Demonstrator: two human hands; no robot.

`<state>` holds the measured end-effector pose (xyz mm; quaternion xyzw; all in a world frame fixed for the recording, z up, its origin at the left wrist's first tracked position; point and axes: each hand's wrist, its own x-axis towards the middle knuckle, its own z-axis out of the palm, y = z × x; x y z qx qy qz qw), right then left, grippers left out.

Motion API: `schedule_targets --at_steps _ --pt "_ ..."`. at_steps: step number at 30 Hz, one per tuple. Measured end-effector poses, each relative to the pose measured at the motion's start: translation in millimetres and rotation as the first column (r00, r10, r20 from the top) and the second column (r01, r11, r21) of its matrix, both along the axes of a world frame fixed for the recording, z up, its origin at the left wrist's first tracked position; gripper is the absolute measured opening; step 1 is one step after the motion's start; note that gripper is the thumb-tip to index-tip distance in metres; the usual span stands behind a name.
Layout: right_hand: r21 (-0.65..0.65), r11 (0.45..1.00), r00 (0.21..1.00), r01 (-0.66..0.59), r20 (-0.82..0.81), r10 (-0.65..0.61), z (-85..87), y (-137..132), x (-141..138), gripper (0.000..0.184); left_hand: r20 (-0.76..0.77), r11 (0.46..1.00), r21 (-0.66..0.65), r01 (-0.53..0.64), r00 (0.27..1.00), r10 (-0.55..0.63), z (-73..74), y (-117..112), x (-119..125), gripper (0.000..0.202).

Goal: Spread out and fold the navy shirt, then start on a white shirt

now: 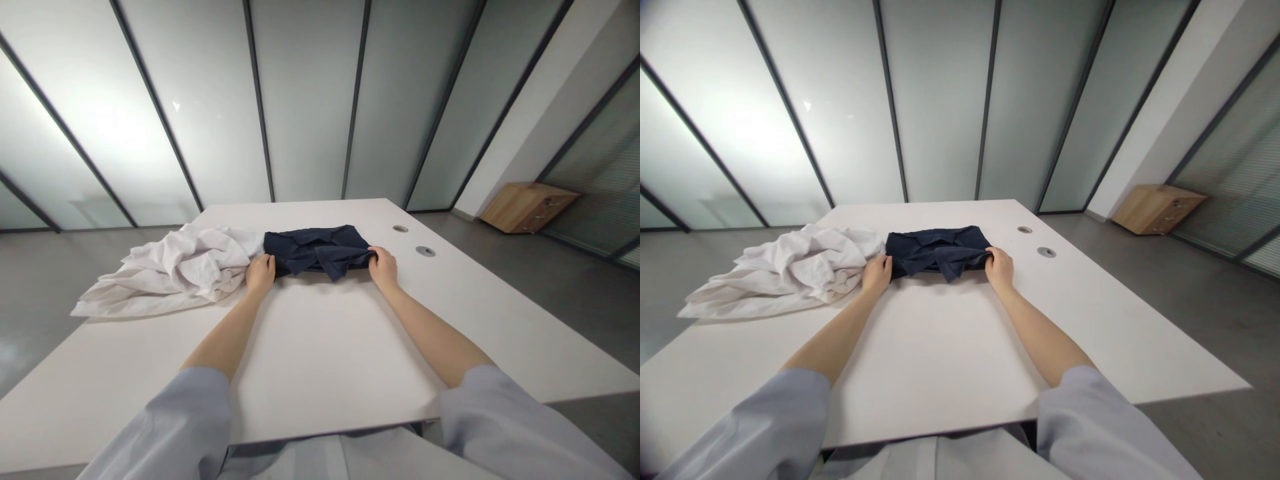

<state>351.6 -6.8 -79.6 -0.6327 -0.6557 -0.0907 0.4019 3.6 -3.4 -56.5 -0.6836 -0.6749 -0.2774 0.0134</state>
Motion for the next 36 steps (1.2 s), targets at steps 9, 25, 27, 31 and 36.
schedule_targets --at_steps 9,25,27,31,36 --pt "-0.361 0.932 0.974 -0.023 0.202 0.103 -10.5 -1 -6 0.035 -0.105 0.944 -0.132 0.301 0.943 -0.315 -18.7 5 3 0.030" --pt "-0.370 0.929 0.989 0.009 0.142 0.047 -14.4 5 1 0.042 -0.024 0.900 -0.166 0.404 0.910 -0.413 -16.8 7 -8 0.052" --pt "-0.357 0.934 0.994 0.023 0.107 0.016 -14.6 6 3 0.038 -0.002 0.943 -0.111 0.314 0.949 -0.316 -16.4 9 -8 0.051" --pt "-0.209 0.975 0.994 0.069 -0.066 -0.084 -13.1 9 10 0.032 0.088 0.995 0.003 0.098 0.991 -0.098 -6.7 6 -9 0.040" --pt "0.058 0.970 0.954 0.237 -0.202 -0.221 -7.5 10 18 0.026 0.221 0.981 0.119 -0.152 0.968 0.123 7.5 -1 -10 0.026"
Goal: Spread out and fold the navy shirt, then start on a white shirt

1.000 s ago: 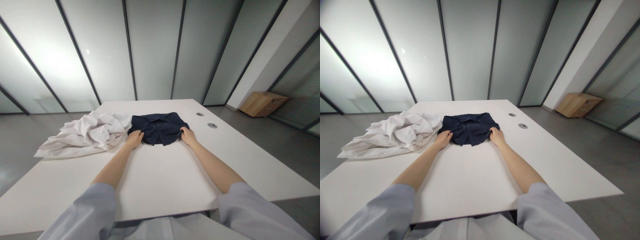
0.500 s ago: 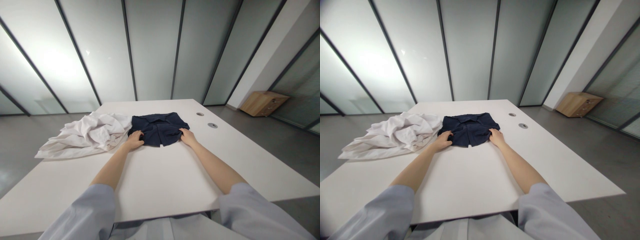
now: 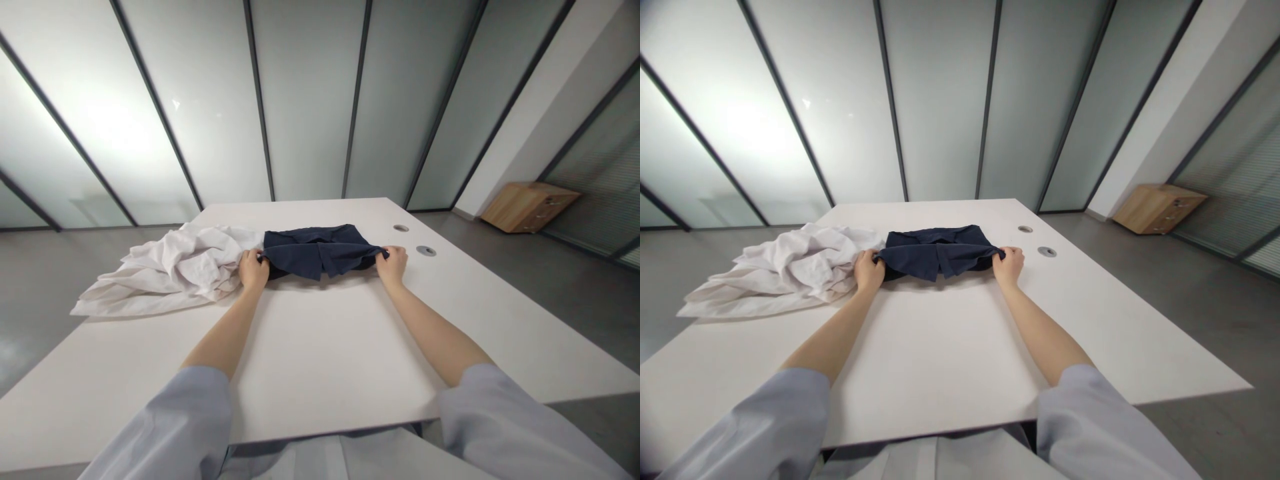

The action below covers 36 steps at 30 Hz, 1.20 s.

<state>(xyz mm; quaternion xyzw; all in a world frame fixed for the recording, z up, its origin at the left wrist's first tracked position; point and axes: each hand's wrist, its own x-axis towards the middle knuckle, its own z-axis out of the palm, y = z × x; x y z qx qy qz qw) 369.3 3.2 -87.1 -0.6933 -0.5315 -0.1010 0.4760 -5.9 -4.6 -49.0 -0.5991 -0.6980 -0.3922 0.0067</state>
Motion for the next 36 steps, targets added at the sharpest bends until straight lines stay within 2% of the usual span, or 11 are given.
schedule_targets --at_steps 6,10,13,15,17,19,21,23,28,31,36 --pt "-0.086 0.996 0.986 -0.005 -0.168 -0.009 3.8 -1 1 0.034 0.121 0.988 -0.148 -0.029 0.992 0.048 1.1 3 0 0.032" --pt "-0.232 0.966 0.966 -0.117 -0.252 0.057 4.2 -3 2 0.037 0.260 0.983 -0.154 0.095 0.964 -0.053 -5.1 10 2 0.046" --pt "-0.163 0.972 0.929 -0.169 -0.355 0.102 4.8 -2 4 0.036 0.464 0.962 -0.121 0.244 0.871 -0.162 -9.5 15 4 0.051" --pt "-0.089 0.972 0.886 -0.218 -0.435 0.158 4.7 2 4 0.037 0.499 0.964 -0.043 0.261 0.842 -0.206 -12.3 18 5 0.049" --pt "-0.013 0.956 0.844 -0.293 -0.472 0.252 2.7 8 4 0.043 0.426 0.962 0.059 0.267 0.865 -0.267 -15.9 20 6 0.046" --pt "0.010 0.922 0.821 -0.387 -0.452 0.350 -2.2 14 3 0.063 0.261 0.940 0.116 0.320 0.904 -0.340 -20.3 20 6 0.062" --pt "-0.051 0.887 0.823 -0.459 -0.401 0.403 -9.4 18 2 0.082 0.085 0.929 0.082 0.361 0.926 -0.368 -24.4 19 6 0.083" --pt "-0.152 0.867 0.851 -0.474 -0.333 0.406 -16.2 19 2 0.088 -0.030 0.941 0.016 0.337 0.941 -0.337 -27.1 16 7 0.088" --pt "-0.408 0.839 0.925 -0.361 -0.044 0.376 -15.5 8 -5 0.072 -0.209 0.938 -0.186 0.293 0.921 -0.329 -27.6 11 8 0.079" --pt "-0.577 0.774 0.908 -0.263 0.123 0.400 -1.8 -2 -14 0.056 -0.292 0.889 -0.353 0.292 0.868 -0.401 -25.3 9 10 0.068" --pt "-0.700 0.709 0.871 -0.082 0.296 0.393 27.4 -19 -26 0.051 -0.375 0.877 -0.432 0.213 0.842 -0.389 -11.0 3 13 0.075"
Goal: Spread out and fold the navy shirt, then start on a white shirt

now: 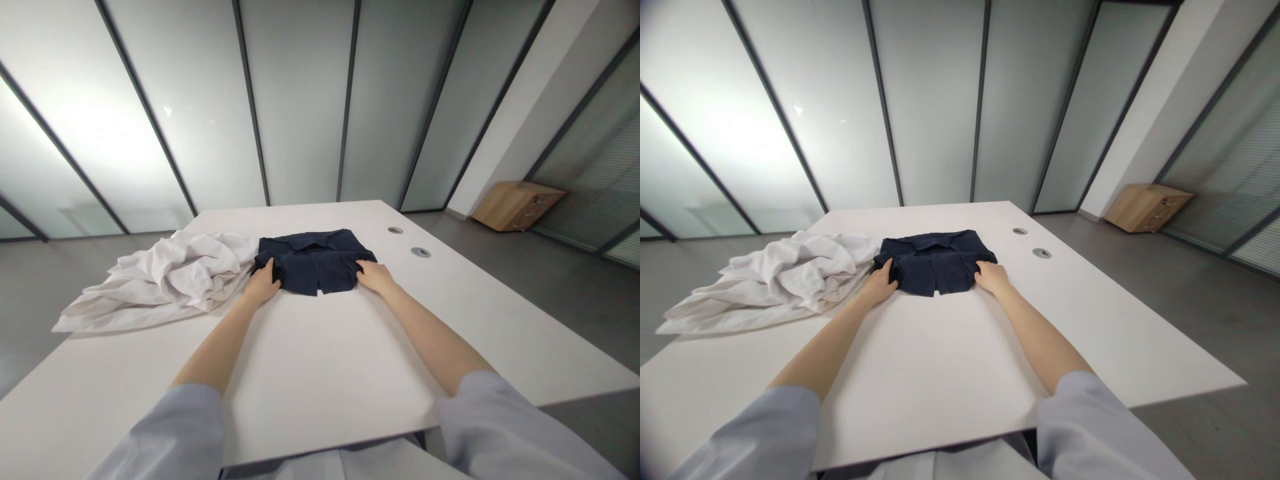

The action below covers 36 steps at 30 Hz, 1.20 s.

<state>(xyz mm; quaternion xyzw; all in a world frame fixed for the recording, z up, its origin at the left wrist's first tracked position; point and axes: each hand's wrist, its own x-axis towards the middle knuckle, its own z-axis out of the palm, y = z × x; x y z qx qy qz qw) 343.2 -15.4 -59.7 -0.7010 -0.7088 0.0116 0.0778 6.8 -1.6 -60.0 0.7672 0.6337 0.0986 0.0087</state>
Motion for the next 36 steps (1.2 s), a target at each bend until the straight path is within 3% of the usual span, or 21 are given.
schedule_targets --at_steps 3,6,10,14,16,18,21,22,23,24,26,28,30,33,36 --pt "-0.043 0.999 0.997 0.020 0.074 -0.017 12.9 -8 -2 0.067 -0.064 0.999 -0.014 -0.042 0.997 0.041 13.4 -6 2 0.084" --pt "-0.080 0.997 0.990 -0.023 0.134 0.034 20.5 -13 2 0.074 -0.111 1.000 -0.025 -0.005 0.994 0.002 23.9 -9 2 0.076" --pt "-0.137 0.985 0.982 -0.107 0.142 0.126 28.6 -11 14 0.046 -0.069 0.995 -0.075 0.063 0.995 -0.068 31.6 -5 -6 0.048" --pt "-0.186 0.968 0.984 -0.170 -0.084 0.157 42.7 1 32 0.016 0.284 0.932 -0.313 0.183 0.954 -0.092 40.3 11 -21 0.024" --pt "-0.229 0.955 0.951 -0.189 -0.285 0.120 51.4 11 40 0.010 0.491 0.873 -0.433 0.225 0.871 0.019 46.0 23 -27 0.014" --pt "-0.215 0.961 0.858 -0.176 -0.512 0.043 59.1 23 46 0.012 0.646 0.858 -0.476 0.195 0.739 0.190 51.7 37 -30 0.016" --pt "-0.040 0.997 0.575 -0.069 -0.818 0.006 64.5 42 45 0.024 0.848 0.927 -0.368 0.074 0.435 0.302 56.8 55 -26 0.036" --pt "0.012 1.000 0.478 -0.020 -0.878 0.020 63.9 48 43 0.033 0.889 0.953 -0.302 0.017 0.365 0.276 56.5 59 -23 0.045" --pt "0.044 0.999 0.411 0.020 -0.911 0.032 62.0 53 40 0.043 0.911 0.972 -0.231 -0.043 0.342 0.232 54.8 62 -20 0.054" --pt "0.057 0.997 0.384 0.043 -0.923 0.036 58.8 57 36 0.052 0.908 0.982 -0.165 -0.095 0.374 0.189 51.7 63 -17 0.062" --pt "0.048 0.998 0.440 0.051 -0.898 0.021 48.4 62 28 0.066 0.818 0.990 -0.049 -0.134 0.563 0.117 41.7 59 -10 0.072" --pt "0.058 0.998 0.588 0.031 -0.808 0.028 34.2 61 20 0.071 0.622 0.998 0.026 -0.065 0.782 0.035 28.2 50 -6 0.071" --pt "0.082 0.997 0.762 0.007 -0.645 0.048 18.9 55 13 0.069 0.385 1.000 0.024 0.015 0.923 -0.023 14.0 38 -3 0.065" --pt "0.067 0.997 0.942 0.045 -0.334 -0.020 0.3 41 9 0.062 0.104 0.999 -0.048 0.020 0.994 -0.015 -2.9 20 0 0.064" --pt "0.077 0.988 0.984 0.136 -0.128 -0.126 -9.0 28 11 0.056 -0.026 0.999 -0.037 0.010 1.000 -0.011 -10.9 9 2 0.061"
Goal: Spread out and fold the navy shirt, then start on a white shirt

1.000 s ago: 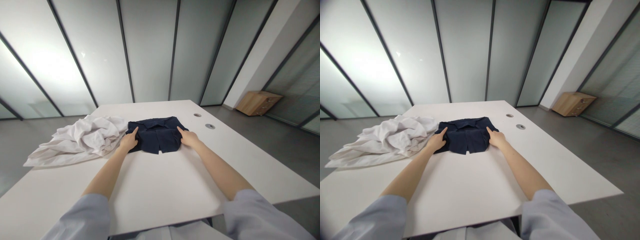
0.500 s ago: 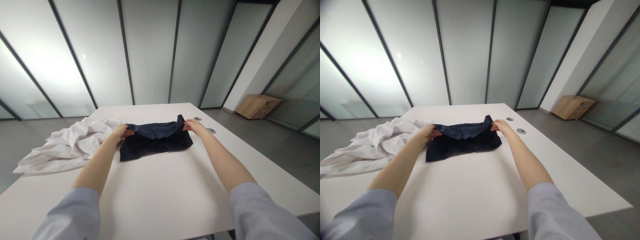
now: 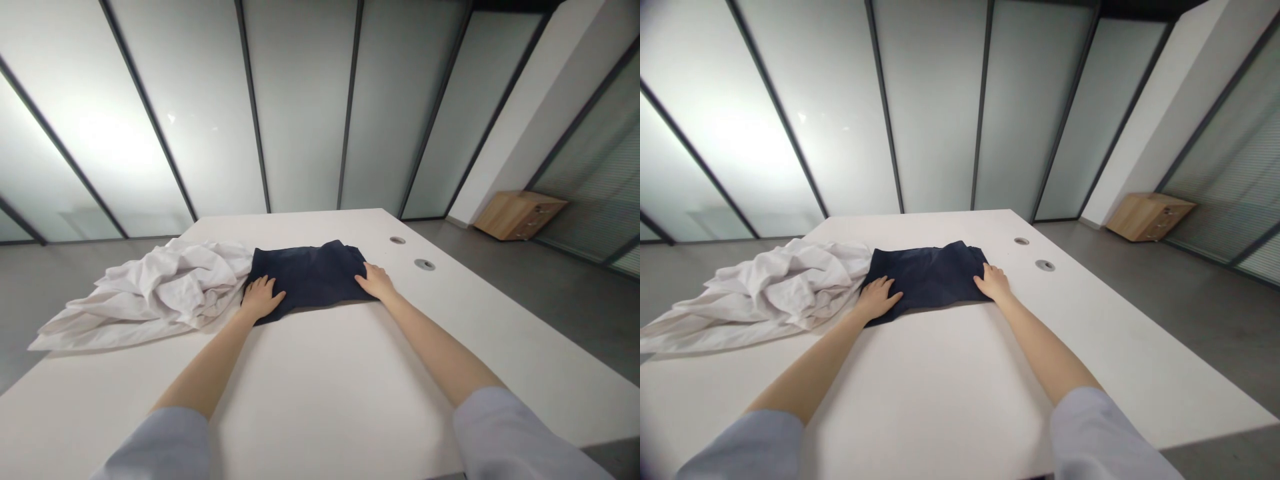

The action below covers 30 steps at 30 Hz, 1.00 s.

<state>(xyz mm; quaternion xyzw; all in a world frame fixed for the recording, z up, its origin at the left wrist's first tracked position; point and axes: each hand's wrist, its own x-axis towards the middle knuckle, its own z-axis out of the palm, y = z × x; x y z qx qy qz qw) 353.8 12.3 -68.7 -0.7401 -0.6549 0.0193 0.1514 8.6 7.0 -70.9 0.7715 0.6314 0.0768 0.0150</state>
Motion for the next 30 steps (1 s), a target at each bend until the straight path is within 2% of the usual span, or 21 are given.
schedule_targets --at_steps 4,10,14,18,22,26,30 --pt "0.039 0.994 0.992 0.102 0.076 -0.105 -1.3 -9 7 0.049 -0.006 0.997 0.071 0.022 1.000 -0.021 -0.2 -6 -2 0.056" --pt "0.039 0.987 0.987 0.157 0.031 -0.159 -3.5 -11 11 0.043 -0.007 0.995 0.095 -0.015 1.000 0.016 0.4 -10 -6 0.056" --pt "0.087 0.984 0.974 0.155 -0.183 -0.138 -7.0 -8 13 0.036 -0.024 0.997 0.080 -0.025 0.999 0.027 0.4 -10 -5 0.057" --pt "0.241 0.951 0.883 0.195 -0.465 -0.063 -5.2 -7 16 0.033 -0.016 0.997 0.072 -0.022 1.000 0.024 0.8 -10 -5 0.057" --pt "0.334 0.897 0.844 0.289 -0.532 -0.073 -0.1 -11 16 0.035 0.011 0.997 0.076 -0.025 1.000 0.024 -1.3 -8 -6 0.059" --pt "0.292 0.906 0.874 0.306 -0.464 -0.145 0.4 -13 18 0.034 0.014 0.995 0.093 -0.028 1.000 0.027 -2.7 -8 -6 0.059" --pt "0.130 0.947 0.880 0.295 -0.423 -0.216 -2.6 -10 23 0.034 -0.010 0.995 0.094 -0.030 0.999 0.031 0.5 -10 -6 0.062"
